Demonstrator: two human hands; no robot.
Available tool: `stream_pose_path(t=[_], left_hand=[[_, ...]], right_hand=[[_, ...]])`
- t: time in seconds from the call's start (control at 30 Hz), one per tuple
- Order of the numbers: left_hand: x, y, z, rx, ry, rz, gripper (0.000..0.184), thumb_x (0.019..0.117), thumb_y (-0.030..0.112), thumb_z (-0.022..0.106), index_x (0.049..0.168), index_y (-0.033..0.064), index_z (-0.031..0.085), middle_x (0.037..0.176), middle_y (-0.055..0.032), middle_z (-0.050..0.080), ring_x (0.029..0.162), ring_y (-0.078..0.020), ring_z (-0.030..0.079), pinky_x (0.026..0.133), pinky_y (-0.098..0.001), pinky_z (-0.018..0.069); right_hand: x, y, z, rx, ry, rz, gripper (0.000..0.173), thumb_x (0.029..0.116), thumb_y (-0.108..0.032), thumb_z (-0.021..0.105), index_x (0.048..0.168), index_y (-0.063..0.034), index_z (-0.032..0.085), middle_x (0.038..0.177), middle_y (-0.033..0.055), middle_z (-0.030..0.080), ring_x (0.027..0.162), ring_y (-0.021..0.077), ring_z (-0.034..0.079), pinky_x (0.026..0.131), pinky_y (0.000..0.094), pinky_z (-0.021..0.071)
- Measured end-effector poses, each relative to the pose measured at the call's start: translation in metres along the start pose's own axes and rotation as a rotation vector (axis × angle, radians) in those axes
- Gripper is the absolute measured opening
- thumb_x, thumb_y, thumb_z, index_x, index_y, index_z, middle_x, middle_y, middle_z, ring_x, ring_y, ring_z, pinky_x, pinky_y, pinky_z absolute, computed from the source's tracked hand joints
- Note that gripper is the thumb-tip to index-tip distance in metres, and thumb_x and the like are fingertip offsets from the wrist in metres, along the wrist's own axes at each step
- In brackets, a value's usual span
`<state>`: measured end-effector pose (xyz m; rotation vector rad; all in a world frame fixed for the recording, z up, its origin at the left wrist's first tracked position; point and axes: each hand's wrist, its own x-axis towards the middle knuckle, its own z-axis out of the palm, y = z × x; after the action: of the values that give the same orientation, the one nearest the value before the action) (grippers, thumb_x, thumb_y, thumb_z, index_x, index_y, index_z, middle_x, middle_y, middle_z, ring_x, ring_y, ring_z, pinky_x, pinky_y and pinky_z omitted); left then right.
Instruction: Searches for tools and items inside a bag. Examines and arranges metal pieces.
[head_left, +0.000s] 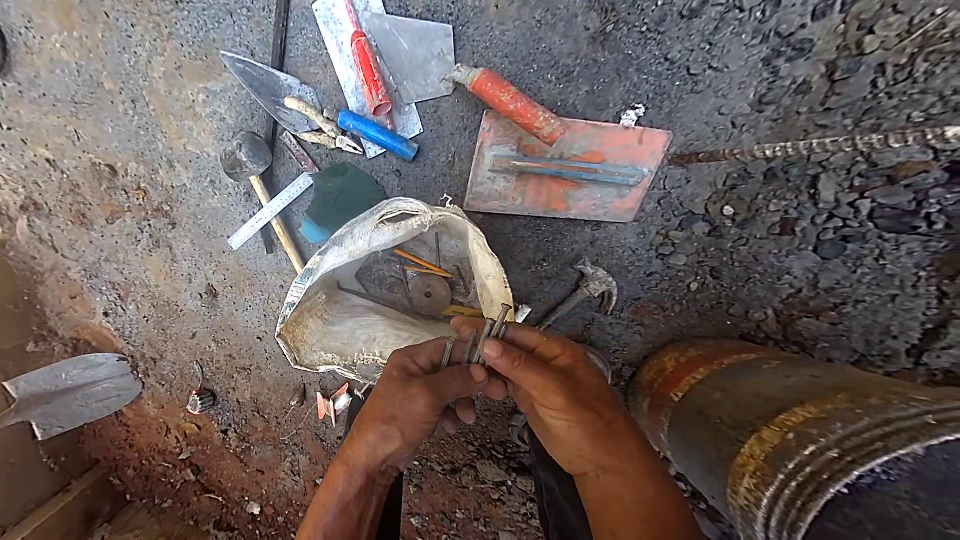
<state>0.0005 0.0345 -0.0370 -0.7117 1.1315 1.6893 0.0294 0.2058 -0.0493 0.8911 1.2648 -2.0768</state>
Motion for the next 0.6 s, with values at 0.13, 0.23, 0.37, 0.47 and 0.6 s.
stream_pose_path(t=[0.13, 0.23, 0.37, 0.47, 0.6], left_hand=[[-0.0017, 0.0022, 0.0024, -0.004, -0.038, -0.023, 0.014, 0.0995, 0.007, 0.061, 0.102, -0.0013, 0.072, 0.084, -0.0178, 0.071, 0.064, -0.0133, 0.066, 0.059, -0.0235, 0.0566], [-0.0024, 0.0021, 0.0031, -0.036, -0.048, -0.039, 0.019, 0.1016, 0.008, 0.055, 0.106, -0.0016, 0.07, 0.084, -0.0178, 0.071, 0.066, -0.0156, 0.069, 0.062, -0.0268, 0.0597], [-0.0024, 0.0026, 0.0026, -0.051, -0.063, -0.048, 0.022, 0.1019, 0.008, 0.052, 0.11, -0.0017, 0.07, 0.089, -0.0196, 0.071, 0.07, -0.0179, 0.07, 0.066, -0.029, 0.0611], [-0.0029, 0.0027, 0.0029, -0.038, -0.055, -0.042, 0.019, 0.1011, 0.006, 0.053, 0.108, -0.0018, 0.069, 0.089, -0.02, 0.072, 0.07, -0.0181, 0.071, 0.066, -0.029, 0.0613], [-0.003, 0.0029, 0.0031, -0.004, -0.034, -0.031, 0.016, 0.1007, 0.005, 0.054, 0.108, -0.0019, 0.067, 0.088, -0.0207, 0.072, 0.068, -0.0187, 0.071, 0.064, -0.0281, 0.0608]], right_hand=[[-0.0003, -0.0015, 0.0008, 0.018, 0.026, -0.011, 0.022, 0.1011, -0.016, 0.062, 0.115, -0.0055, 0.076, 0.119, 0.0104, 0.073, 0.094, 0.0164, 0.072, 0.077, 0.0281, 0.0616], [-0.0005, -0.0031, 0.0018, 0.032, 0.056, 0.002, 0.021, 0.1019, -0.012, 0.06, 0.114, -0.0044, 0.076, 0.12, 0.0103, 0.073, 0.095, 0.0167, 0.072, 0.079, 0.0285, 0.0614], [-0.0005, -0.0039, 0.0011, 0.038, 0.054, 0.017, 0.022, 0.1025, -0.013, 0.059, 0.114, -0.0046, 0.076, 0.123, 0.0105, 0.073, 0.098, 0.0172, 0.072, 0.082, 0.0287, 0.0606], [-0.0004, -0.0036, 0.0013, 0.036, 0.054, 0.02, 0.022, 0.1025, -0.014, 0.06, 0.113, -0.0043, 0.076, 0.122, 0.0105, 0.073, 0.097, 0.0176, 0.072, 0.08, 0.0288, 0.0603], [0.0005, -0.0048, 0.0023, 0.016, 0.065, 0.025, 0.022, 0.1024, -0.015, 0.06, 0.113, -0.0052, 0.077, 0.119, 0.0097, 0.074, 0.089, 0.0163, 0.071, 0.074, 0.0266, 0.0597]])
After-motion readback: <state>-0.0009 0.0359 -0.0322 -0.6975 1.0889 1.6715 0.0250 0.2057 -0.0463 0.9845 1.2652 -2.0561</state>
